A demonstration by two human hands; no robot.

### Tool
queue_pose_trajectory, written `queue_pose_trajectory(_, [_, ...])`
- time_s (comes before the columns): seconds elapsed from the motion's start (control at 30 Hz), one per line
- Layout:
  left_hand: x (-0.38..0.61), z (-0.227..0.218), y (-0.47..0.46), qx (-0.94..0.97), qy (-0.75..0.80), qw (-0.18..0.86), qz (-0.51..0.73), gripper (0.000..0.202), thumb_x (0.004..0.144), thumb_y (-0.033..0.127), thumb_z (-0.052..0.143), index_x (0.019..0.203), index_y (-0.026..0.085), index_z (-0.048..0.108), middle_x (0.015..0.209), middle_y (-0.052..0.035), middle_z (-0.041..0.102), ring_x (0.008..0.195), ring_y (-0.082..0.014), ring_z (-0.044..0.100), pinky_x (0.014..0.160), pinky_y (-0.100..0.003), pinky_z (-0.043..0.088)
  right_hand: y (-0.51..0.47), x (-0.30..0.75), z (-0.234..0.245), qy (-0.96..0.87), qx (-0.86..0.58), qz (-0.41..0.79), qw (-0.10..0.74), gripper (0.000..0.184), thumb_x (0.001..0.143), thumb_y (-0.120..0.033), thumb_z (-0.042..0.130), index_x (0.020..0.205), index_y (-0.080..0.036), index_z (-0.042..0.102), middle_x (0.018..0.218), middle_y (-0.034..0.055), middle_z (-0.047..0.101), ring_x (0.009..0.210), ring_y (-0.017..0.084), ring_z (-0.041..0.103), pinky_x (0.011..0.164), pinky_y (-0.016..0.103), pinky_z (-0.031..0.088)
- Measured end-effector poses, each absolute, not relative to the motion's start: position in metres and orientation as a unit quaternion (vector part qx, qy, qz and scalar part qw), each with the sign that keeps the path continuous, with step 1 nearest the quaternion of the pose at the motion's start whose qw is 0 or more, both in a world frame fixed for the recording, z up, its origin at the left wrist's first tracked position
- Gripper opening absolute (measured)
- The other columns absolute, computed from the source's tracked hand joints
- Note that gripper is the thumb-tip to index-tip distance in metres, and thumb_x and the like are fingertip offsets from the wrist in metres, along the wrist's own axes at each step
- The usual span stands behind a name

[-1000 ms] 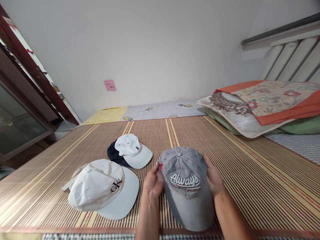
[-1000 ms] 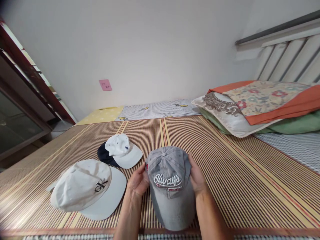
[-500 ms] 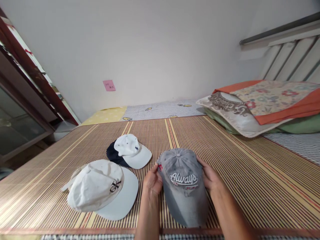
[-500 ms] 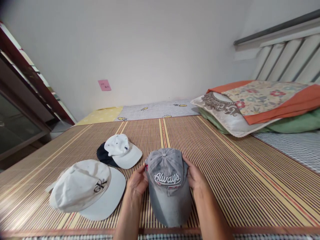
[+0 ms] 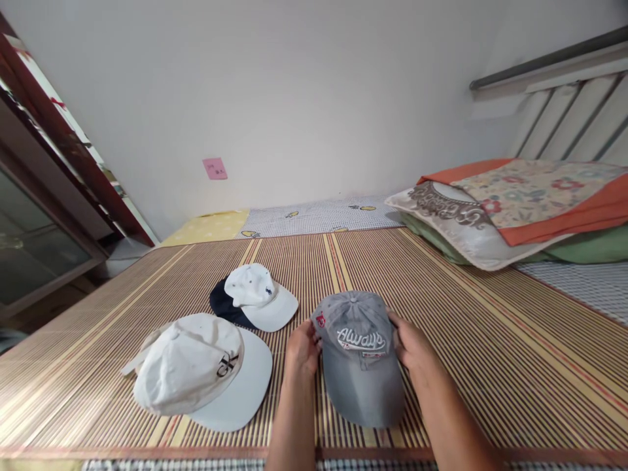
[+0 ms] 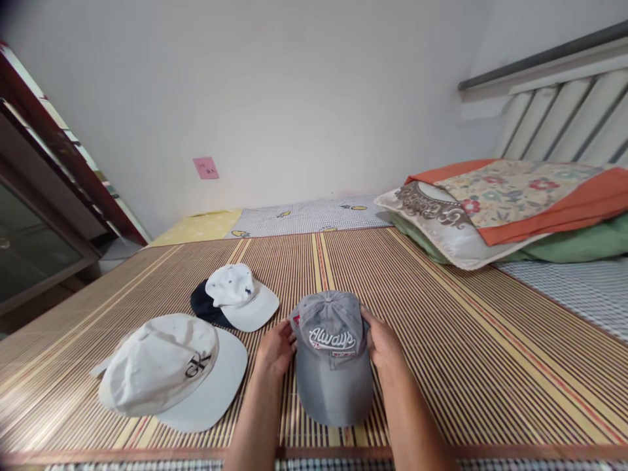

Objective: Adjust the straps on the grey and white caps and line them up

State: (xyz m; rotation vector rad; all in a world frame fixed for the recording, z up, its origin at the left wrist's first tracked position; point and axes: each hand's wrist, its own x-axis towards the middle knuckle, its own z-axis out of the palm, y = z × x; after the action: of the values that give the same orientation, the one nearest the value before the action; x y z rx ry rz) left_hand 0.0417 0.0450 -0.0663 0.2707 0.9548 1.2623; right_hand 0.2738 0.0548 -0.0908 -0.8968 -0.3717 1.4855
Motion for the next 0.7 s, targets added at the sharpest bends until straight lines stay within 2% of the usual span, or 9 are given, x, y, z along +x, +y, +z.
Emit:
queue_pose_trajectory(0.17, [0.043, -0.058, 0.042, 0.100, 0.443, 0.679, 0.577, 0.020, 0.094, 0.013, 0.053, 0.079, 0.017, 0.065, 0.072, -0.0062, 0.073, 0.061, -0.0134, 0.066, 0.060, -0.022, 0.049, 0.058, 0.277, -0.098, -0.165, -0.416, 0.617, 0.647, 0.012, 0.076, -0.013, 0.082, 0.082, -0.024, 0.080, 0.088, 0.0058, 0.086, 0.106, 0.030, 0.080, 0.095, 0.039, 0.067])
queue_pose_trajectory(0.37, [0.043, -0.051, 0.039, 0.087, 0.438, 0.664, 0.600, 0.015, 0.094, 0.014, 0.054, 0.087, 0.017, 0.067, 0.072, -0.0041, 0.070, 0.067, -0.0136, 0.068, 0.074, -0.025, 0.056, 0.062, 0.279, -0.099, -0.196, -0.430, 0.577, 0.666, 0.008, 0.075, -0.022, 0.083, 0.083, -0.021, 0.080, 0.091, 0.0064, 0.086, 0.101, 0.025, 0.081, 0.090, 0.030, 0.066])
queue_pose_trajectory(0.5, [0.044, -0.054, 0.038, 0.097, 0.447, 0.660, 0.596, 0.013, 0.093, 0.015, 0.056, 0.089, 0.017, 0.068, 0.077, -0.0067, 0.073, 0.073, -0.0165, 0.071, 0.077, -0.028, 0.057, 0.063, 0.281, -0.103, -0.226, -0.468, 0.558, 0.647, 0.010, 0.073, -0.025, 0.084, 0.079, -0.018, 0.080, 0.080, 0.0081, 0.084, 0.079, 0.025, 0.081, 0.072, 0.029, 0.065])
queue_pose_trajectory(0.63, [0.044, -0.067, 0.042, 0.115, 0.459, 0.642, 0.603, 0.010, 0.094, 0.018, 0.058, 0.092, 0.017, 0.068, 0.082, -0.0085, 0.075, 0.075, -0.0183, 0.072, 0.079, -0.030, 0.056, 0.061, 0.289, -0.110, -0.259, -0.521, 0.516, 0.629, 0.012, 0.072, -0.028, 0.084, 0.077, -0.019, 0.079, 0.059, 0.0007, 0.076, 0.048, 0.019, 0.068, 0.047, 0.027, 0.053])
queue_pose_trajectory(0.7, [0.042, -0.077, 0.046, 0.124, 0.467, 0.621, 0.617, 0.006, 0.091, 0.015, 0.061, 0.094, 0.018, 0.066, 0.084, -0.0063, 0.074, 0.075, -0.0174, 0.071, 0.079, -0.029, 0.054, 0.061, 0.295, -0.113, -0.277, -0.546, 0.483, 0.626, 0.012, 0.072, -0.029, 0.084, 0.076, -0.020, 0.078, 0.052, -0.0018, 0.071, 0.041, 0.018, 0.061, 0.041, 0.026, 0.047])
